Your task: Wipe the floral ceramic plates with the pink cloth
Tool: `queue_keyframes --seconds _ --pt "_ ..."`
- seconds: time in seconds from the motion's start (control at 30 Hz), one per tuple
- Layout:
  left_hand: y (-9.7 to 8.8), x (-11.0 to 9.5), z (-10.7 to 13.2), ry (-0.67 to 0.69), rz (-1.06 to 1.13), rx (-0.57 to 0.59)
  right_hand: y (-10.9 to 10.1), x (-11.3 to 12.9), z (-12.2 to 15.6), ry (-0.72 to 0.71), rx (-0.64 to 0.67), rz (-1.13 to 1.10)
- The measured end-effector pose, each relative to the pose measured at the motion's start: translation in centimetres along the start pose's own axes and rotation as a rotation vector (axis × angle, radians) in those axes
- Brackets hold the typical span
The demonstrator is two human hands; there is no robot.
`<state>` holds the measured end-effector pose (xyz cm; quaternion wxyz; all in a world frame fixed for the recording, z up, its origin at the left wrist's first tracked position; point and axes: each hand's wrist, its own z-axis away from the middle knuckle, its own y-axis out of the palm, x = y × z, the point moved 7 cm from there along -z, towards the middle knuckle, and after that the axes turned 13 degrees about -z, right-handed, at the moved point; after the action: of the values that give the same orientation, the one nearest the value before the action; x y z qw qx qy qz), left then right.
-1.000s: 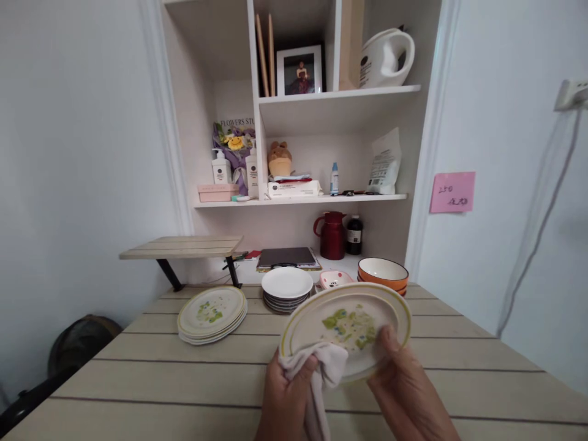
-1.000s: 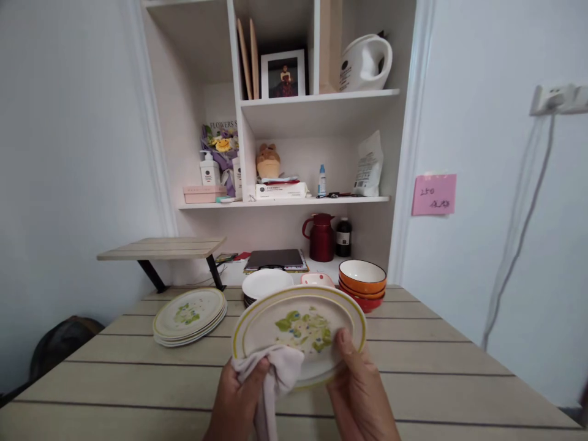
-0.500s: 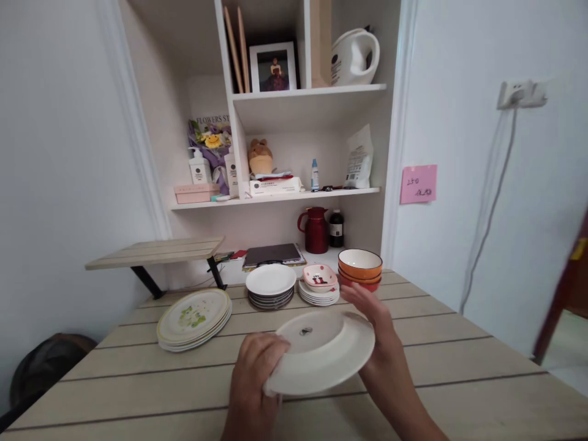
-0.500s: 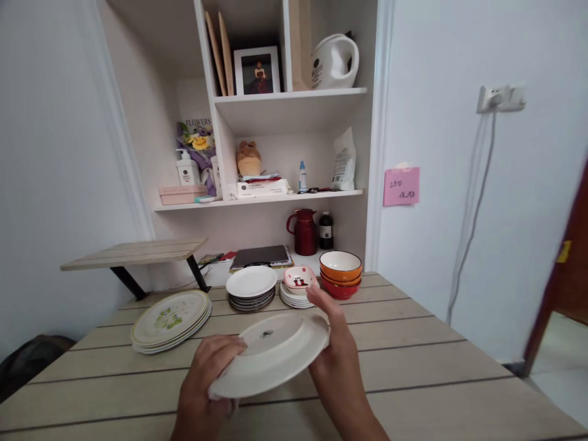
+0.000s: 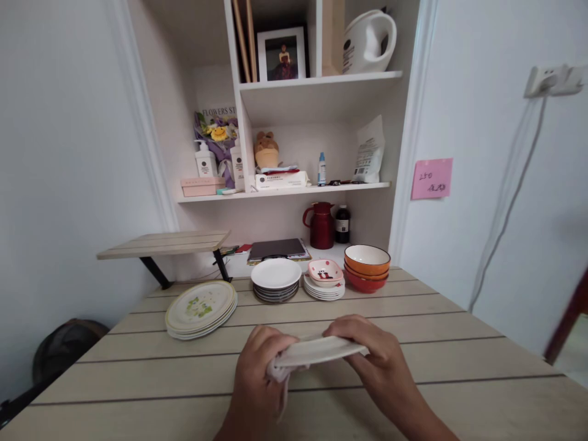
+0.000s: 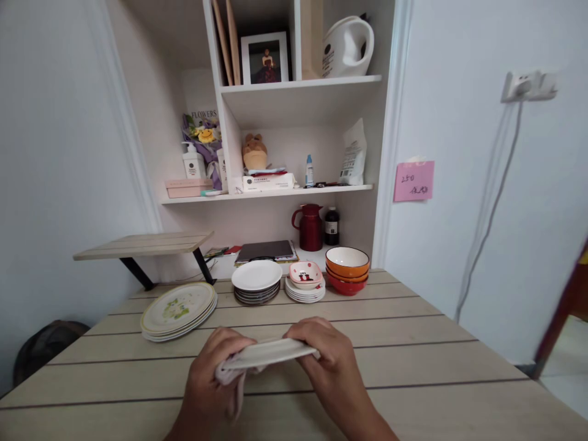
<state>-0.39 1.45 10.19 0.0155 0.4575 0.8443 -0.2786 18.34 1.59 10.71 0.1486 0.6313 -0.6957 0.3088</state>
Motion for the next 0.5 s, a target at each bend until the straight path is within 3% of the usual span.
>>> queue_keyframes --seconds 0.1,0.2,0.3,0.5 --pt "-0.1 1.2 0.0 -0.151 0.153 0.023 0.3 -2.1 0.6 0.26 -0.065 -0.175" --pt "-0.4 2.8 0.3 -0.336 0.297 -0.023 0.1 -4.0 1.4 0.448 -0.224 -0.318" --pt "-0.4 4.0 0.8 -0.517 0.419 -0.082 0.2 -5.2 2.1 0.534 -0.379 -0.472" --pt "0.7 5.4 2.7 -0.91 0.567 -0.169 2.4 -6.2 2.9 0.683 -0.502 -0.92"
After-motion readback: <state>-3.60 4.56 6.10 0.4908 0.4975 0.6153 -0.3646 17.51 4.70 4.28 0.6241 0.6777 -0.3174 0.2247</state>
